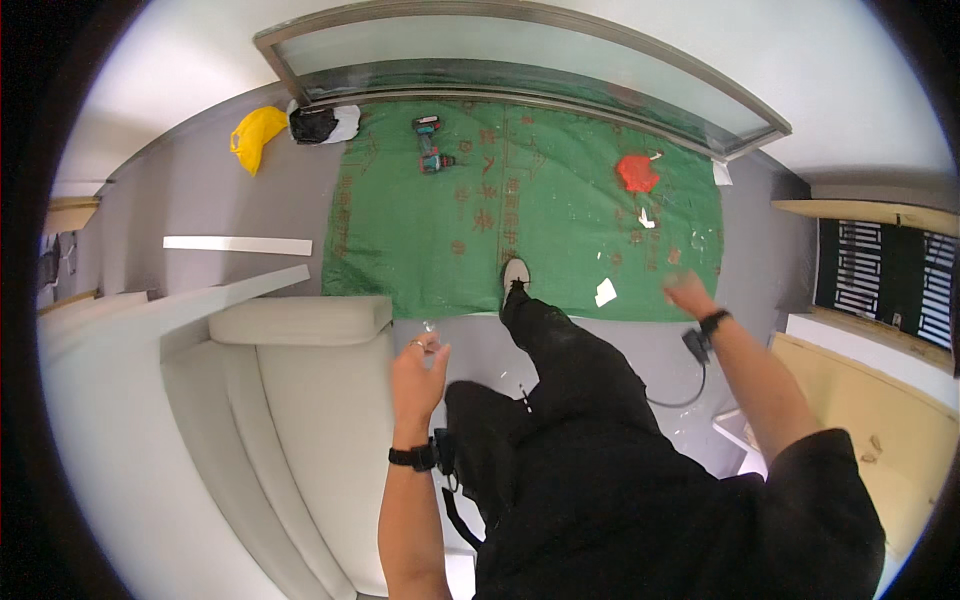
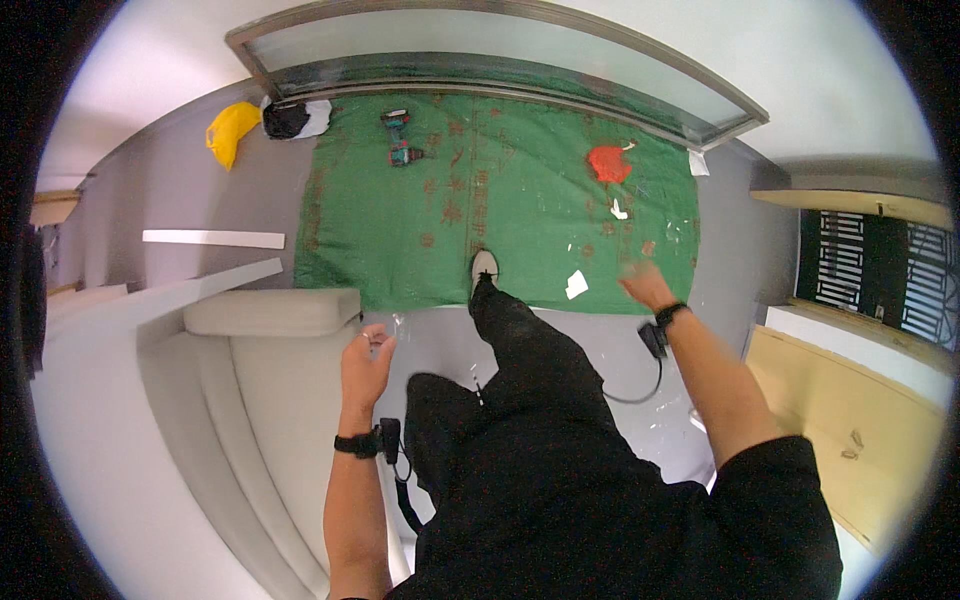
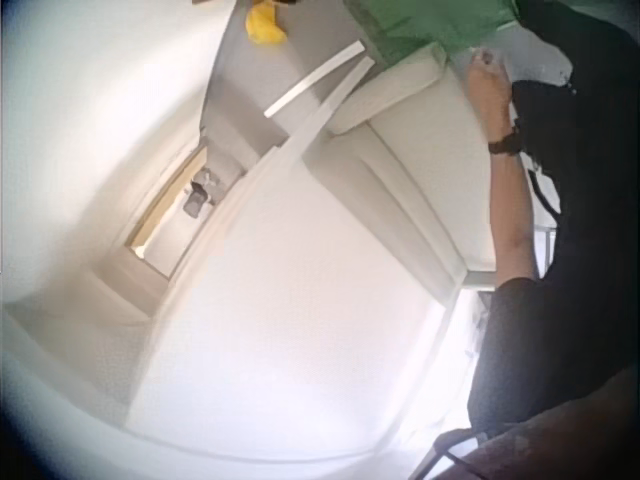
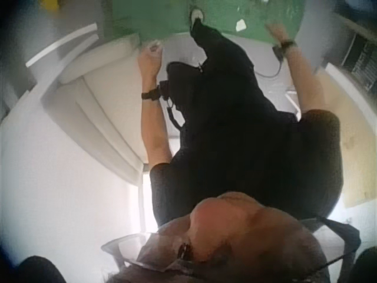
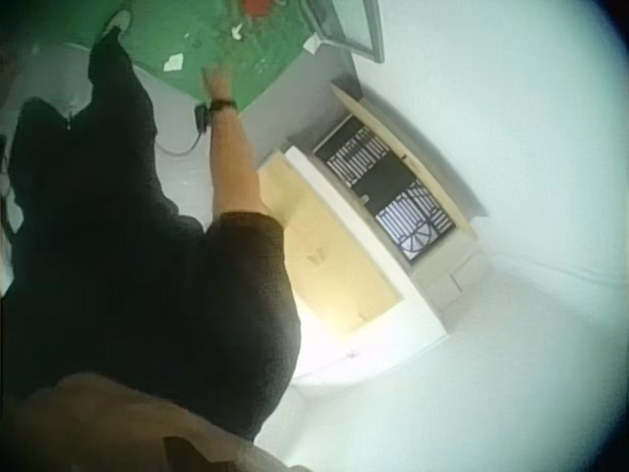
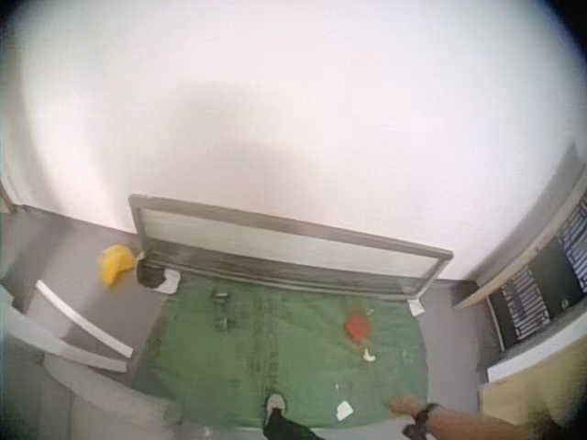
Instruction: The person assembles a metal frame by aligning the components on a floor protection sheet and using a power drill to drive screws into the frame joints.
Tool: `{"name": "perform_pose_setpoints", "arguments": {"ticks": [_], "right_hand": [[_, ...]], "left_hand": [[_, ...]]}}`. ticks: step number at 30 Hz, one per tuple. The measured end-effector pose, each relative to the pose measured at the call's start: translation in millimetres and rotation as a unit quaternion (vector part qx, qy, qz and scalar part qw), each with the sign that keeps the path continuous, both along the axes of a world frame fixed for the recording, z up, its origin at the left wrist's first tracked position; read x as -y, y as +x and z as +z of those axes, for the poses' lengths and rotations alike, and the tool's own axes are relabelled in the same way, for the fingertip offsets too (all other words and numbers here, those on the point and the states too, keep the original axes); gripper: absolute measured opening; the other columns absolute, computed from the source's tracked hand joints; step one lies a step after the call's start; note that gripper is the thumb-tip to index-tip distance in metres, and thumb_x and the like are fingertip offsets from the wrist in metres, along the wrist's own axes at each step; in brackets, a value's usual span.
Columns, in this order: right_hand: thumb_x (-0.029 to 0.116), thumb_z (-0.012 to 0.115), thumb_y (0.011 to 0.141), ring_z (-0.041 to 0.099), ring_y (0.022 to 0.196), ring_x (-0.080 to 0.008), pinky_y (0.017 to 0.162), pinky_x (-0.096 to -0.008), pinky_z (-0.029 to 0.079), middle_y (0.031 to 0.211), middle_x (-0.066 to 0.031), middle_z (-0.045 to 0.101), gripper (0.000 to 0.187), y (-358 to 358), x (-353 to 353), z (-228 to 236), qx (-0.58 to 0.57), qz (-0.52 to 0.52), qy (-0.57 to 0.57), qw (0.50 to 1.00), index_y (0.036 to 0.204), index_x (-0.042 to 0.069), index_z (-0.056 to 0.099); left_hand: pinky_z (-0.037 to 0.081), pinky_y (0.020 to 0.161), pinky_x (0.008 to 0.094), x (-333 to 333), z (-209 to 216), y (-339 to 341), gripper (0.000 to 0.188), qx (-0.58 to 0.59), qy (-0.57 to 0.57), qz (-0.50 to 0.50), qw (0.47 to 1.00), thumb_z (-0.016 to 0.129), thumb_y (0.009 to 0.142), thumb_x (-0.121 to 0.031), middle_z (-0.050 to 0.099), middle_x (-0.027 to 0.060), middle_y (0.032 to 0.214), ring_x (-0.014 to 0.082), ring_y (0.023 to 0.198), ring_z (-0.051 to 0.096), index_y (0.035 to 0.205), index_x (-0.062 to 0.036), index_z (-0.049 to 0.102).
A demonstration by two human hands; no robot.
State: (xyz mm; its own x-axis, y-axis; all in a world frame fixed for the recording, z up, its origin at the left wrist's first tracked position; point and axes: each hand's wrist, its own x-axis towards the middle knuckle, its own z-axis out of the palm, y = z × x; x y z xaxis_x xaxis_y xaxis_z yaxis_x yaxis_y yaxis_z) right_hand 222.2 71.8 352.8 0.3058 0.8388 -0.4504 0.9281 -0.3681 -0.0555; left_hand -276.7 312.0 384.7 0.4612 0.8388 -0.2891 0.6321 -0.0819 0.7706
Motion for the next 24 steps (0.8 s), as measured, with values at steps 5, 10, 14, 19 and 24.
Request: {"name": "perform_pose_setpoints", "arguments": {"ticks": [5, 10, 14, 19, 24], "right_hand": [[0.023, 0.056, 0.079, 0.061, 0.08, -0.0402, 0.072, -0.0474, 0.05, 0.081, -0.0208, 0.064, 0.023, 30.6, -263.7, -29.7, -0.068, -0.034, 0.036, 0.996, 0.077, 0.003, 0.066], [0.02, 0.054, 0.077, 0.062, 0.08, -0.0432, 0.071, -0.0496, 0.051, 0.084, -0.0257, 0.064, 0.024, 36.6, -411.1, -98.9, -0.092, 0.01, 0.03, 0.995, 0.076, -0.001, 0.066], [0.02, 0.053, 0.078, 0.063, 0.078, -0.0426, 0.07, -0.0497, 0.051, 0.084, -0.0256, 0.065, 0.025, 0.7, -489.8, -170.0, -0.103, -0.044, -0.032, 0.993, 0.077, -0.001, 0.067], [0.015, 0.058, 0.078, 0.064, 0.074, -0.0424, 0.067, -0.0471, 0.053, 0.079, -0.0272, 0.064, 0.02, 19.2, -531.2, -365.5, -0.077, -0.077, -0.096, 0.989, 0.076, -0.004, 0.065], [0.015, 0.06, 0.08, 0.064, 0.078, -0.0399, 0.068, -0.0463, 0.053, 0.082, -0.0247, 0.065, 0.017, 13.9, -568.8, -502.0, -0.128, -0.11, -0.109, 0.98, 0.08, -0.002, 0.064]], "left_hand": [[0.05, 0.076, 0.0401, -100.7, -48.3, 75.5, 0.03, -0.066, -0.067, 0.005, 0.996, 0.068, 0.083, -0.022, 0.067, 0.0168, 0.094, 0.0334, 0.088, 0.064, 0.104, -0.0008, 0.063], [0.051, 0.075, 0.0406, -201.3, -115.6, 133.9, 0.033, -0.085, -0.097, -0.017, 0.991, 0.068, 0.084, -0.025, 0.068, 0.0173, 0.094, 0.0339, 0.087, 0.065, 0.107, -0.0017, 0.063], [0.051, 0.079, 0.0375, -279.5, -162.4, 174.0, 0.035, -0.057, -0.184, 0.056, 0.98, 0.066, 0.085, -0.023, 0.068, 0.0196, 0.097, 0.0311, 0.089, 0.066, 0.109, 0.0019, 0.062], [0.049, 0.084, 0.0314, -319.9, -215.5, 210.4, 0.031, 0.1, -0.271, 0.19, 0.938, 0.064, 0.089, -0.016, 0.066, 0.0134, 0.102, 0.0192, 0.092, 0.062, 0.113, 0.0034, 0.059], [0.048, 0.087, 0.031, -327.2, -295.3, 214.4, 0.031, 0.103, -0.315, 0.23, 0.915, 0.066, 0.087, -0.012, 0.064, 0.0141, 0.105, 0.0188, 0.096, 0.062, 0.112, 0.003, 0.058]]}}
